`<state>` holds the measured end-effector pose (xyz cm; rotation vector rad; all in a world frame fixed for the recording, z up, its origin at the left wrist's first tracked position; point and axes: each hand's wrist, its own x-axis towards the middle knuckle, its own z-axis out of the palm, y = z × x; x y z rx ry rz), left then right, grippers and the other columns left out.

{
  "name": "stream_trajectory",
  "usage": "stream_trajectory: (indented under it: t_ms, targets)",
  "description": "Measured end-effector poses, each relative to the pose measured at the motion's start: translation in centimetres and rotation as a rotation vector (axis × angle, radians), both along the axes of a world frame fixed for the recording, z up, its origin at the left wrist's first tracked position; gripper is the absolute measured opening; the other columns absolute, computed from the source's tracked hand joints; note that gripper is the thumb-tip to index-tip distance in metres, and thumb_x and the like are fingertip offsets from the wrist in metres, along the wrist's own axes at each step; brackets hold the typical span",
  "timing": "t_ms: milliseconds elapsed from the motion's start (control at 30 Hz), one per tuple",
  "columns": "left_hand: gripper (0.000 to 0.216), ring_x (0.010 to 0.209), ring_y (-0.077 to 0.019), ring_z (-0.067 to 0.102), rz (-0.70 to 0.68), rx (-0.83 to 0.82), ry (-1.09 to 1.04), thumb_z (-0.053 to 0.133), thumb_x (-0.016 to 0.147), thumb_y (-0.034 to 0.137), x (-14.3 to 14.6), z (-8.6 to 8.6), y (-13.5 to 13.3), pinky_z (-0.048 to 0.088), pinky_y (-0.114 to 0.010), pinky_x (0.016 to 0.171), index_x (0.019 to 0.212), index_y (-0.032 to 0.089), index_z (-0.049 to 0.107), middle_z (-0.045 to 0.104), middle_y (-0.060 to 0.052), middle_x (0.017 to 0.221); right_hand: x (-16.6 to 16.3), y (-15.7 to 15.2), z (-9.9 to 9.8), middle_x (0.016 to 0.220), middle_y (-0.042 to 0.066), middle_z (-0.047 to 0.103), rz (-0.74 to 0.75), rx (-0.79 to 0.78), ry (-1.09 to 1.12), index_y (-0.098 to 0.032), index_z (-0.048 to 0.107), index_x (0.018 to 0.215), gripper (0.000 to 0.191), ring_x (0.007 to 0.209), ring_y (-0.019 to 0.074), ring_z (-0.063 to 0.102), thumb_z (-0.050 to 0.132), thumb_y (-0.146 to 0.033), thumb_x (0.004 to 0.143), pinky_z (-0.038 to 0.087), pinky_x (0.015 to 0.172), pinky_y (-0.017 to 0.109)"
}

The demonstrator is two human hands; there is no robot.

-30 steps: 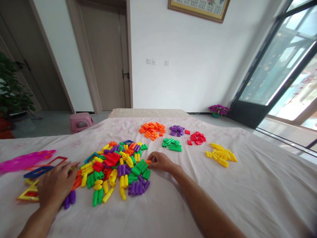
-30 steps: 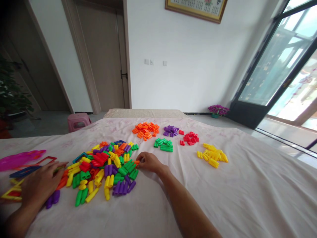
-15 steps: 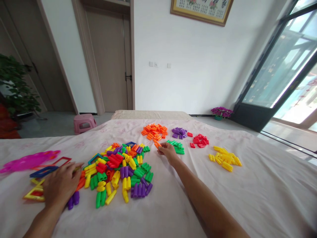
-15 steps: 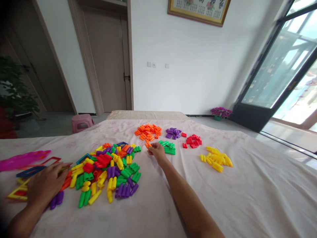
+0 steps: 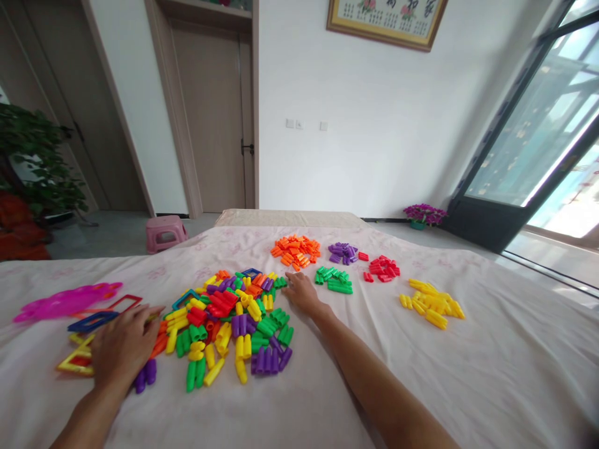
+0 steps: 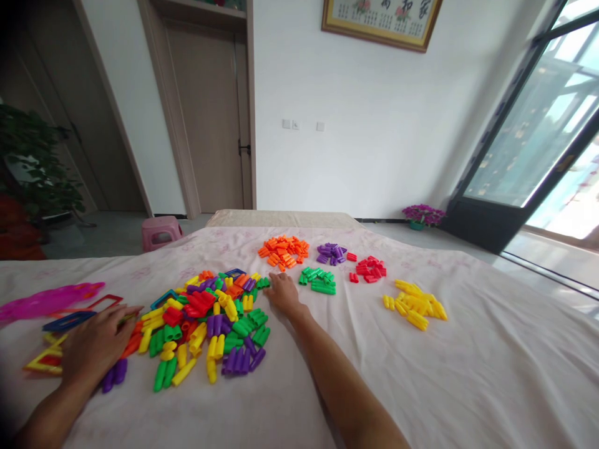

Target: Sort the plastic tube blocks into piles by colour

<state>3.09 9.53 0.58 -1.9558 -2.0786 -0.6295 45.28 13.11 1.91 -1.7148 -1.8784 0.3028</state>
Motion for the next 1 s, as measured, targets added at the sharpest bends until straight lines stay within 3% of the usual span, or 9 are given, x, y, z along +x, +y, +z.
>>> stream_trajectory:
  t_ms: [100, 233, 400, 533, 600, 800, 1000]
  targets:
    - [0.042, 0.115, -0.0340, 0.057, -0.011, 0.003, 0.009, 0.039, 0.094, 0.037, -0.1, 0.0, 0.0, 0.041, -0.050, 0.097, 0.116, 0.021, 0.070, 0.063, -0.015, 0.129, -0.9, 0.3, 0.7, 0.132, 0.014, 0.057, -0.018, -0.071, -0.196, -0.025, 0.052, 0.142, 0.059, 0.120, 0.0306, 0.051, 0.063, -0.041, 0.085, 0.043, 0.094, 0.040]
    - [0.042, 0.117, -0.0332, 0.056, 0.008, -0.016, 0.026, 0.038, 0.095, 0.038, -0.1, 0.1, 0.0, 0.041, -0.050, 0.098, 0.117, 0.022, 0.070, 0.063, -0.014, 0.131, -1.0, 0.9, 1.0, 0.128, 0.011, 0.056, -0.013, -0.132, -0.215, -0.029, 0.062, 0.128, 0.047, 0.118, 0.0287, 0.050, 0.065, -0.046, 0.084, 0.041, 0.088, 0.036]
    - [0.043, 0.116, -0.0328, 0.057, 0.006, -0.014, 0.037, 0.037, 0.095, 0.039, -0.1, 0.1, 0.0, 0.041, -0.048, 0.097, 0.118, 0.021, 0.070, 0.063, -0.014, 0.130, 0.1, 0.5, 0.0, 0.110, 0.007, 0.063, -0.027, -0.053, -0.002, -0.021, 0.067, 0.112, 0.040, 0.104, 0.0229, 0.055, 0.074, -0.040, 0.077, 0.041, 0.084, 0.030]
    - [0.046, 0.112, -0.0339, 0.058, -0.001, -0.007, 0.057, 0.035, 0.095, 0.041, -0.3, -0.1, 0.2, 0.042, -0.049, 0.095, 0.117, 0.020, 0.070, 0.064, -0.015, 0.128, 1.0, -0.2, -1.0, 0.089, 0.001, 0.065, -0.051, -0.007, 0.317, -0.018, 0.064, 0.111, 0.042, 0.079, 0.0163, 0.059, 0.075, -0.033, 0.074, 0.043, 0.070, 0.026]
    - [0.044, 0.112, -0.0343, 0.058, -0.005, -0.008, 0.053, 0.037, 0.094, 0.040, -0.4, -0.3, 0.3, 0.042, -0.049, 0.095, 0.117, 0.021, 0.070, 0.064, -0.015, 0.128, 1.6, -0.7, -1.0, 0.086, 0.000, 0.064, -0.106, 0.049, 0.365, -0.018, 0.063, 0.113, 0.042, 0.075, 0.0158, 0.059, 0.073, -0.034, 0.075, 0.043, 0.068, 0.026]
    - [0.042, 0.112, -0.0356, 0.058, -0.001, -0.017, 0.049, 0.041, 0.092, 0.040, -0.9, -0.8, 0.7, 0.042, -0.049, 0.094, 0.117, 0.022, 0.070, 0.063, -0.014, 0.128, 4.6, -2.6, 0.9, 0.106, 0.007, 0.064, -0.336, 0.237, -0.034, -0.024, 0.066, 0.116, 0.039, 0.100, 0.0235, 0.056, 0.070, -0.040, 0.081, 0.039, 0.087, 0.033]
    - [0.042, 0.112, -0.0356, 0.057, -0.004, -0.026, 0.047, 0.040, 0.092, 0.041, -1.0, -1.1, 0.9, 0.041, -0.048, 0.094, 0.117, 0.023, 0.069, 0.062, -0.012, 0.130, 8.4, -3.3, 2.1, 0.116, 0.013, 0.062, -0.641, 0.192, -0.142, -0.023, 0.067, 0.121, 0.043, 0.108, 0.0304, 0.051, 0.066, -0.045, 0.084, 0.033, 0.090, 0.039]
